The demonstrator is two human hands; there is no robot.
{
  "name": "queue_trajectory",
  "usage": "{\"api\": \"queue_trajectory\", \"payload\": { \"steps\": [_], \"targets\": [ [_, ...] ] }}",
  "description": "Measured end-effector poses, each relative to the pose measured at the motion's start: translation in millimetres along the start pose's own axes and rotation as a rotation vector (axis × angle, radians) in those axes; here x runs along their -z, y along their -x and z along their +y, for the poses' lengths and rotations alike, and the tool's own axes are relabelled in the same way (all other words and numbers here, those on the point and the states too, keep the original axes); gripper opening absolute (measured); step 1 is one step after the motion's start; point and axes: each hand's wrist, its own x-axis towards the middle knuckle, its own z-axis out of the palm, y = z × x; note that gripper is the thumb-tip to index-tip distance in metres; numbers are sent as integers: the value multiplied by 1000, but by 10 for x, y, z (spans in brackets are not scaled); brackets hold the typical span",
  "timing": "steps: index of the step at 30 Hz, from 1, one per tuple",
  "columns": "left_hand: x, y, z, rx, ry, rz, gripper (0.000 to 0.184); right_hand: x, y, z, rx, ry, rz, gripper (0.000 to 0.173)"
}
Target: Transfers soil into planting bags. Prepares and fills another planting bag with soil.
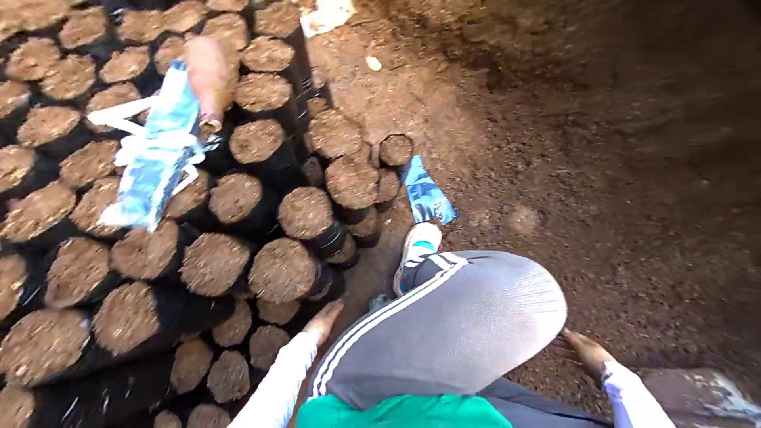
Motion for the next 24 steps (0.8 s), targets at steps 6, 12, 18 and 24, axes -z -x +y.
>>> {"api": "queue_trajectory", "payload": {
  "steps": [6, 12, 18, 24],
  "targets": [
    [-769, -1133, 1469, -233, -274, -36, 39, 34, -9, 119, -65, -32, -14, 47],
    [-1544, -2014, 2572, -367, -714, 43, 34, 21, -40, -13, -6, 170, -85, 47],
    [-2166, -2664, 3014, -590, -1211, -25, 48, -206, -177, -262, 22, 301, -206, 49],
    [-2424, -2803, 2941, -425, -1361, 57, 58, -805, -149, -612, 127, 268, -392, 45]
  ]
}}
